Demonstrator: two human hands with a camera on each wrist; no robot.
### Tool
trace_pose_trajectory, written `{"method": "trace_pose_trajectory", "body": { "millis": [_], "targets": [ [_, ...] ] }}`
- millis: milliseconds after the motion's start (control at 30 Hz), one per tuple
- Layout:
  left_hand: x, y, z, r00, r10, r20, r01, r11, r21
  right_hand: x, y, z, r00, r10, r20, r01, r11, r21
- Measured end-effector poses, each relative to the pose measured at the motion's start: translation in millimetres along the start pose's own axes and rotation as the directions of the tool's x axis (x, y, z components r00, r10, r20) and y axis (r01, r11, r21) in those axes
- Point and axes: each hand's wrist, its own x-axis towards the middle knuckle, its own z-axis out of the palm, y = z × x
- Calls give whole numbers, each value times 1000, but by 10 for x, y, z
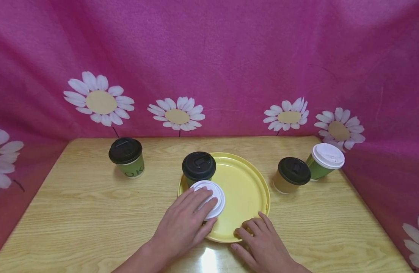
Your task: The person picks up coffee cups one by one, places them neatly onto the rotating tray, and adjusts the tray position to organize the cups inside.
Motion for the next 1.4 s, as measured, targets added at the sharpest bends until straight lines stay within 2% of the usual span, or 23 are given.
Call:
{"method": "trace_pose_trajectory", "body": {
  "millis": [300, 600, 767, 1000, 1233, 1400],
  "targets": [
    [2, -11, -13, 1000, -3, 20, 3, 1000, 4, 5, -25, -51, 999, 2, 53, -1, 1000, -16],
    [9, -28, -18, 1000, 9, 10, -9, 1000, -4, 60, 138, -147, 993, -118, 12, 118, 992, 33],
    [10, -51, -21, 1000, 10, 8, -10, 1000, -17, 111, 290, -216, 988, -147, 41, 145, 989, 38],
    [7, -87, -16, 998, 49, -49, -50, 999, -1, 179, 581, -248, 970, -239, 35, 238, 971, 37],
    [3, -99, -39, 1000, 19, 0, -19, 999, -33, 220, 822, -217, 946, -321, 40, 321, 947, 24],
    [0, -112, -33, 999, 38, -16, -38, 999, -34, 228, 924, -171, 928, -372, 34, 372, 928, 5]
  ]
}}
